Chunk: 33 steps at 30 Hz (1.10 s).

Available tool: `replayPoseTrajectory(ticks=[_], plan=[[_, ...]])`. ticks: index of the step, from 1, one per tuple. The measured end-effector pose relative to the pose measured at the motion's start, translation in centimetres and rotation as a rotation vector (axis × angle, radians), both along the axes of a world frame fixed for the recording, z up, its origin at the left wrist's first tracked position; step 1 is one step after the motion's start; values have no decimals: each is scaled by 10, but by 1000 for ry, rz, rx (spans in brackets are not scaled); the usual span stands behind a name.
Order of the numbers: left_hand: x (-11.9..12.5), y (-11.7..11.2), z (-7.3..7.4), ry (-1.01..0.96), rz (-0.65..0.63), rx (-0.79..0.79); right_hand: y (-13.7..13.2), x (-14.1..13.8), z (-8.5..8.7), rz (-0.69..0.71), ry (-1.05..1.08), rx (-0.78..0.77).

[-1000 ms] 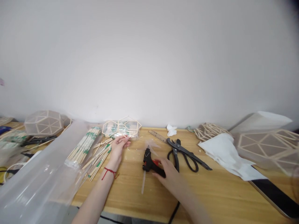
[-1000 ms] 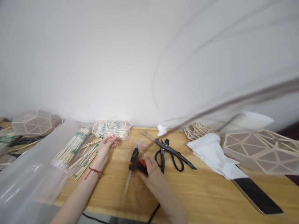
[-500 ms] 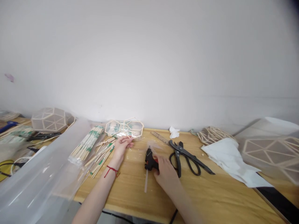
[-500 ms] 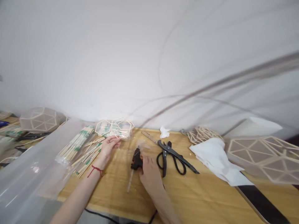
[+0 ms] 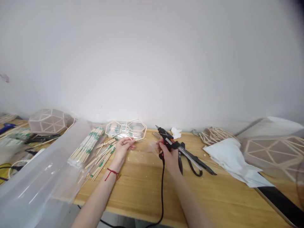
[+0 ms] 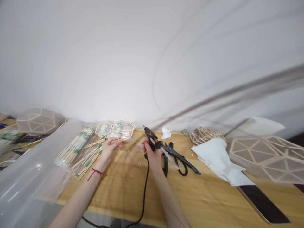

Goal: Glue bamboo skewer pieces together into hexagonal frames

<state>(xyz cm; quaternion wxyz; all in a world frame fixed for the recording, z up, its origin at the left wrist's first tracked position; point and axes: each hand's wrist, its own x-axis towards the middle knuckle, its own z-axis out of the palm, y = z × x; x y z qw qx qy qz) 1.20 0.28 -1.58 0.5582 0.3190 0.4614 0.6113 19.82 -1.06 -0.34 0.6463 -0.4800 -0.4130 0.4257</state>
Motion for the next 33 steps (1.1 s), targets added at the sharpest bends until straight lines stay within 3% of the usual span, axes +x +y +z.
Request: replayPoseTrajectory(ticks=[5, 11, 21, 28, 33], plan=[[1, -1, 0, 28, -15, 2, 2, -4, -18, 82, 213, -17], [0, -1, 2, -33, -28, -44, 2, 0, -17, 181, 356, -103], [-2, 1, 3, -85, -34, -39, 0, 0, -18, 263, 403, -100], [1, -2, 6, 48, -70, -47, 2, -7, -23, 104, 298, 41], [9, -7, 10, 109, -130, -26, 2, -11, -23, -19, 248, 44]])
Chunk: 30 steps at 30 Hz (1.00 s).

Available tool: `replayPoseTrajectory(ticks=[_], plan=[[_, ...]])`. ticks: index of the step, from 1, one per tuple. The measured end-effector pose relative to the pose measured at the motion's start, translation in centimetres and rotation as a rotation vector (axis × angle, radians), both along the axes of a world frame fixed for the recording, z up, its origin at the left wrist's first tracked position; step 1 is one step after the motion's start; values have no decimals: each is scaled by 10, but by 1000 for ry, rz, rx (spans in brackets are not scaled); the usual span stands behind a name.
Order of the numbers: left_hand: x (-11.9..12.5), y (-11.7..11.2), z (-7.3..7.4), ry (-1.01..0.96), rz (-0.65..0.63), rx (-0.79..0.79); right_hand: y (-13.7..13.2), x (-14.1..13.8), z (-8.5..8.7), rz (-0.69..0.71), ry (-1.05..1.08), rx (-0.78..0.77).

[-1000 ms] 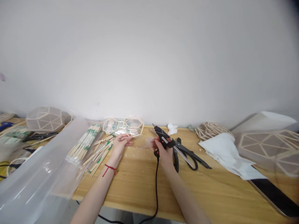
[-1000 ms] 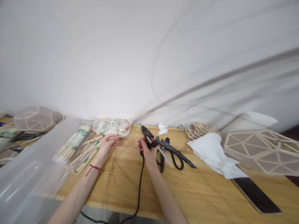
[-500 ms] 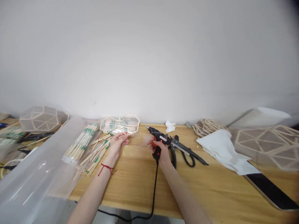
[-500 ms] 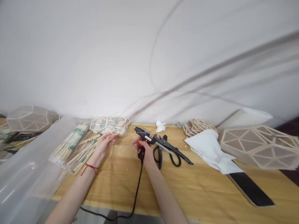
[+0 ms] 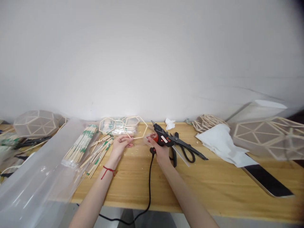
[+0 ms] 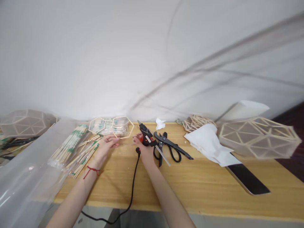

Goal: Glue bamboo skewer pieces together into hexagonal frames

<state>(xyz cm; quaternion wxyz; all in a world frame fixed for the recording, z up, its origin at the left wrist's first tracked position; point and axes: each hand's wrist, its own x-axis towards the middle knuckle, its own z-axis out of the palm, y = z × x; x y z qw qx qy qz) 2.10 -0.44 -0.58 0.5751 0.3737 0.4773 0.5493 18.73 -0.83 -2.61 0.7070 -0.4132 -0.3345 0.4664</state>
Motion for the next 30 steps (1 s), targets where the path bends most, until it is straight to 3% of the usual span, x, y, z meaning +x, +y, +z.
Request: replayPoseTrajectory(ticks=[9, 18, 30], plan=[[8, -5, 2, 15, -46, -15, 3, 0, 0, -65, 89, -73], [1, 0, -3, -5, 7, 24, 3, 8, 6, 106, 237, -175], [-1, 1, -1, -29, 34, 43, 1, 6, 3, 69, 106, -96]])
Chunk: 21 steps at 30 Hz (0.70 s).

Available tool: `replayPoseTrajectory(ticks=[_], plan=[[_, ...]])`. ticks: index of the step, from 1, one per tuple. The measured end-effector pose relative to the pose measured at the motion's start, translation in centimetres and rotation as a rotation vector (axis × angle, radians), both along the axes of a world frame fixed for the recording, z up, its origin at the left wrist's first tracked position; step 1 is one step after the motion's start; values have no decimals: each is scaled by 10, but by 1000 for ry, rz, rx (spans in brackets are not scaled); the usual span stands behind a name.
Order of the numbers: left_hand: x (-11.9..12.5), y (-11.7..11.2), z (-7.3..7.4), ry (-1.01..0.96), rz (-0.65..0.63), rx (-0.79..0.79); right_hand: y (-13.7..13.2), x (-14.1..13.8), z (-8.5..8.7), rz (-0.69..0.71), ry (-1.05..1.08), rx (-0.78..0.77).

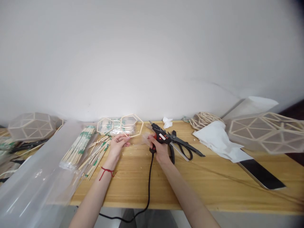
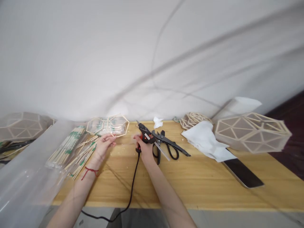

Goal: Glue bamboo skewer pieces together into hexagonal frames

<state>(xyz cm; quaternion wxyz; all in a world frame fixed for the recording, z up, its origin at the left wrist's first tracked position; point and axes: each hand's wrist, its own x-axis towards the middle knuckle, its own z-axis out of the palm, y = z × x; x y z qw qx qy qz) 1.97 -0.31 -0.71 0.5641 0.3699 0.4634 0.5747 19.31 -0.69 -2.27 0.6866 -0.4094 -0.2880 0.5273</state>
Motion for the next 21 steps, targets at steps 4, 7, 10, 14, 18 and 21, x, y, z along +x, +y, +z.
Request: replayPoseTrajectory(ticks=[4, 7, 10, 14, 18, 21], plan=[[0, 0, 0, 31, -3, -1, -2, -2, 3, 23, -49, -1], [1, -1, 1, 64, -15, 14, -2, -3, 4, -18, -34, -39], [3, -3, 3, 103, -44, 42, -1, -2, 4, -31, -22, -51], [7, -4, 2, 133, -53, 48, 1, -2, 2, -21, -11, -50], [8, -4, -1, 141, -70, 58, 0, -3, 2, -17, 0, -58], [8, -3, -1, 144, -82, 55, 0, -3, 1, -11, 18, -50]])
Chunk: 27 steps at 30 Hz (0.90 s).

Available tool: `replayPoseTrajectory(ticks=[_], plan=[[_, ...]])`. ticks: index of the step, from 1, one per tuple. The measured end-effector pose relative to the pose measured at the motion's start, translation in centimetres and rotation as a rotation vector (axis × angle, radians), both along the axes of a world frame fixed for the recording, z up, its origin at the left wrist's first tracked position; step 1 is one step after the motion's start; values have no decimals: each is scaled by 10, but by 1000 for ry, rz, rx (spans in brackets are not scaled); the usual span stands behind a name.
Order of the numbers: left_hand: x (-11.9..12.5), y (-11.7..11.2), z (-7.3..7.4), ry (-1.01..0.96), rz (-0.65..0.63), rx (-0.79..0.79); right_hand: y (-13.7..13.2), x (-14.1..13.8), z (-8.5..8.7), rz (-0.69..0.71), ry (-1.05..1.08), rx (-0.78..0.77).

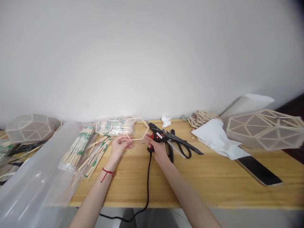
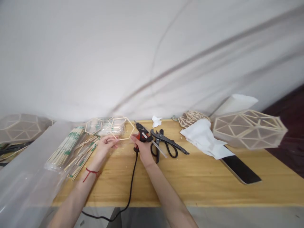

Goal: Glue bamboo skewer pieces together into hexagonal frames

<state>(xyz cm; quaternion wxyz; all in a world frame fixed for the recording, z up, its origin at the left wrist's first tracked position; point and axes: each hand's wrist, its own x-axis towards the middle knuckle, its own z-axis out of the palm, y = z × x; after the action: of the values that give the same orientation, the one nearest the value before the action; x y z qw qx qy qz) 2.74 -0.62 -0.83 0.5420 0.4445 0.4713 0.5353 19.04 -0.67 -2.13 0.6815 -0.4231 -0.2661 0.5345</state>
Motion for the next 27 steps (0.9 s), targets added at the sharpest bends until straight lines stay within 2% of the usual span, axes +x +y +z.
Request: replayPoseTrajectory(ticks=[6, 15, 21, 27], plan=[[0, 0, 0, 17, -15, 3, 1, 0, -2, -18, 26, -50], [2, -2, 3, 9, -21, -14, 1, 0, -4, 22, 29, -37], [0, 1, -3, -83, 7, -77, -2, 1, 0, 40, 7, -15], [-9, 8, -10, -248, 55, -123, -3, 7, 8, 111, 109, 20]])
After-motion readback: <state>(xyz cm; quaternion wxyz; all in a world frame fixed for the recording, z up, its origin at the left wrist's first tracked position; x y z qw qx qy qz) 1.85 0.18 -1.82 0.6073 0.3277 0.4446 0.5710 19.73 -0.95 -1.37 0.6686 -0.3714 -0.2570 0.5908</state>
